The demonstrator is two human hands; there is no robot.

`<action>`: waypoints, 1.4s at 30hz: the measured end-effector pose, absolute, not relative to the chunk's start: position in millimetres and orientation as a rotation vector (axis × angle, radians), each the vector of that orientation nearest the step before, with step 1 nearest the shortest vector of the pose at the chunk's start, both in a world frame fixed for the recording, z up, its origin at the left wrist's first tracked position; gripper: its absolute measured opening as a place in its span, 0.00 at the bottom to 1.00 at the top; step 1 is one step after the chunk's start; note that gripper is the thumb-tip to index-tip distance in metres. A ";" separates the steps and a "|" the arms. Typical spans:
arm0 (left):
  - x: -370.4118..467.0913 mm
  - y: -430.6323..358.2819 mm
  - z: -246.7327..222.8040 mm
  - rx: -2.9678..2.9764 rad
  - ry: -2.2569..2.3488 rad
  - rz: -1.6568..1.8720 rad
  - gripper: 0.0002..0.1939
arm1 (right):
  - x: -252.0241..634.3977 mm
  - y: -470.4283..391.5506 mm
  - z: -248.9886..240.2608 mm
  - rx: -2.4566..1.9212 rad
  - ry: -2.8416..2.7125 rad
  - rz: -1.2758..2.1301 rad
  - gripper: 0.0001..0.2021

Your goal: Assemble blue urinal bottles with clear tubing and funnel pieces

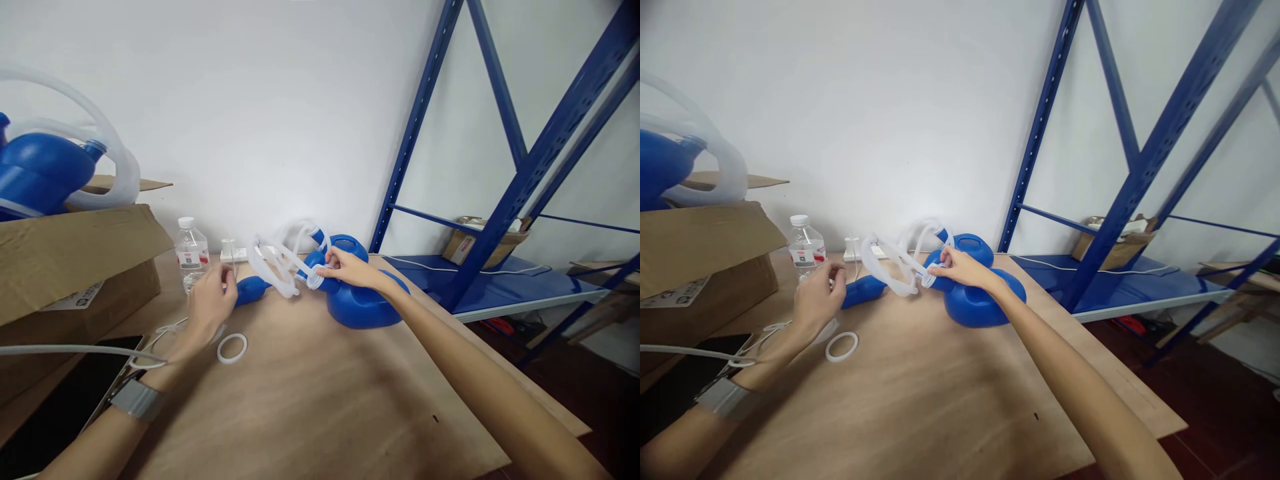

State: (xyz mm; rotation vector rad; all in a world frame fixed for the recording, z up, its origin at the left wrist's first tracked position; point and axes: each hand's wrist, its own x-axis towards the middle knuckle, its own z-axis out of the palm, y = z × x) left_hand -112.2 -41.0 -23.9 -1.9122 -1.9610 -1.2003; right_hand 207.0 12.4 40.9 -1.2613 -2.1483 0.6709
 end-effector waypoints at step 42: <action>-56.8 -34.4 10.6 -2.380 -0.956 -0.462 0.10 | 179.2 -4.4 41.8 -1.008 -2.157 1.215 0.33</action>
